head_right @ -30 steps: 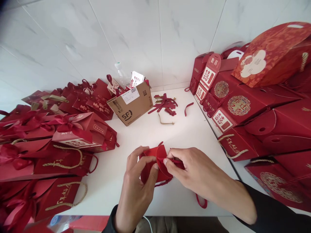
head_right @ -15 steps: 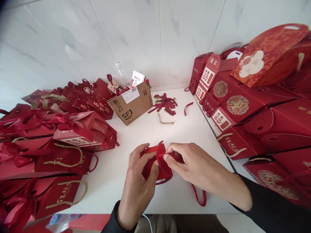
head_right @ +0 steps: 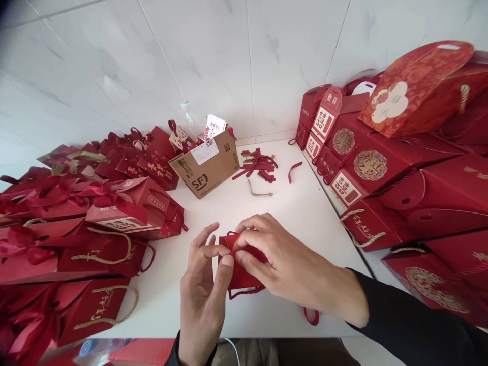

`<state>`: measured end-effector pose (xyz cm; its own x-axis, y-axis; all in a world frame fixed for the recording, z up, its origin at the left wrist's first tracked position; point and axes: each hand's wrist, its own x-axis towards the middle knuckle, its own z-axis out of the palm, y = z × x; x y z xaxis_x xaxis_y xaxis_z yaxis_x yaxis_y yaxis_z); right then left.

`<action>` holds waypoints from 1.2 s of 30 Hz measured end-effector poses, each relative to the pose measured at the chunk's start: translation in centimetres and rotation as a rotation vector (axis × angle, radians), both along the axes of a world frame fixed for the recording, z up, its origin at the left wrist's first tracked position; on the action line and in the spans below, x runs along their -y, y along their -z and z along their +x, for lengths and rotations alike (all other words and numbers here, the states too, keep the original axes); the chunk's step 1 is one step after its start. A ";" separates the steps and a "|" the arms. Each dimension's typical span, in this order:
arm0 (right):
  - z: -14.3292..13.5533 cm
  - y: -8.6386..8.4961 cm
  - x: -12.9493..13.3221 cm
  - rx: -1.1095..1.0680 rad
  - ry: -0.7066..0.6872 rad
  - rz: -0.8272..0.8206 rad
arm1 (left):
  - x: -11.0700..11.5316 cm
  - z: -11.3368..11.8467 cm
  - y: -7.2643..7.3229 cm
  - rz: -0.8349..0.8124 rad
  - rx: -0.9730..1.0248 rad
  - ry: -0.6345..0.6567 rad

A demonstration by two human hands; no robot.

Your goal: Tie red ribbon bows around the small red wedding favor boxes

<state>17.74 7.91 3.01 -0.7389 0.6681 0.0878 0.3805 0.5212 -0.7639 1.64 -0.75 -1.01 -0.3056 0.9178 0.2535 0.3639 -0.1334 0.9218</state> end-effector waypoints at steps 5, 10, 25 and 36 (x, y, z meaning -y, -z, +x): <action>-0.4 -0.2 -0.3 -0.006 0.029 -0.061 | 1.1 -0.1 0.8 -0.037 -0.162 -0.093; -0.7 0.7 -0.2 0.042 -0.022 -0.005 | 1.7 0.0 1.1 -0.141 0.040 -0.146; -2.3 0.7 0.1 0.095 -0.036 0.038 | 2.0 0.5 0.2 -0.174 0.345 -0.283; -3.0 0.4 0.0 0.179 -0.014 0.055 | 2.0 0.6 0.4 -0.171 0.370 -0.292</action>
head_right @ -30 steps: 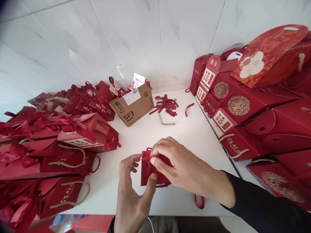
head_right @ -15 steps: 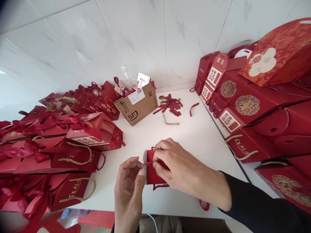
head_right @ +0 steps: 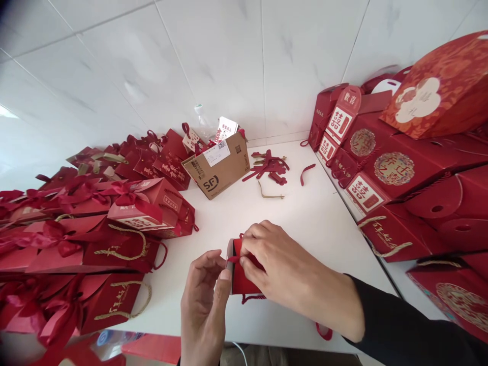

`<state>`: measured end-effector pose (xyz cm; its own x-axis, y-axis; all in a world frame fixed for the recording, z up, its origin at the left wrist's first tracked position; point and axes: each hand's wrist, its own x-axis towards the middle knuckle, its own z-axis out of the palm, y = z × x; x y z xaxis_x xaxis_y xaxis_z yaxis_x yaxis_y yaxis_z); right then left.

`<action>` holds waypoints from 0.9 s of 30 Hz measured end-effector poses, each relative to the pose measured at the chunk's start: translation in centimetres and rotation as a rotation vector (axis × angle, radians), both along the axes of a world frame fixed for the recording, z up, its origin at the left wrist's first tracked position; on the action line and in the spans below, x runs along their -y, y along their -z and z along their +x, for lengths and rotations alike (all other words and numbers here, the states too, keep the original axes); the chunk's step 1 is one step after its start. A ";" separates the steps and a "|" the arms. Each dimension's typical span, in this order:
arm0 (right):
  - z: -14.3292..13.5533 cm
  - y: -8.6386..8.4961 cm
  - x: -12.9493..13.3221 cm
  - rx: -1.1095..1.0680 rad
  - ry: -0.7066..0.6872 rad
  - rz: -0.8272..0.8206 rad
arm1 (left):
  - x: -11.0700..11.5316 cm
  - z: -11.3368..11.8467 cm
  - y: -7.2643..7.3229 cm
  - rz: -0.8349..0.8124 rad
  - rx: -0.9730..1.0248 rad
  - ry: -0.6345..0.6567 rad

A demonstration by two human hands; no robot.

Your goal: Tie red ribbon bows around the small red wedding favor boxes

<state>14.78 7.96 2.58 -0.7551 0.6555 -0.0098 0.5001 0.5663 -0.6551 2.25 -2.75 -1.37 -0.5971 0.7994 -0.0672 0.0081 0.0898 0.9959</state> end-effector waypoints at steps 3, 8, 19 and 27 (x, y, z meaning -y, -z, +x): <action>0.0 0.0 0.0 -0.008 -0.003 -0.022 | -0.1 0.1 0.1 -0.007 0.016 -0.001; -0.2 0.2 0.0 -0.067 -0.031 -0.047 | -0.4 -0.1 0.1 0.000 0.030 0.017; 2.0 3.1 1.2 -0.134 0.124 0.121 | -0.5 -1.6 -0.1 -0.007 0.108 0.001; 4.8 4.8 2.4 -0.158 0.282 -0.113 | 0.5 -8.7 1.3 0.024 0.279 -0.277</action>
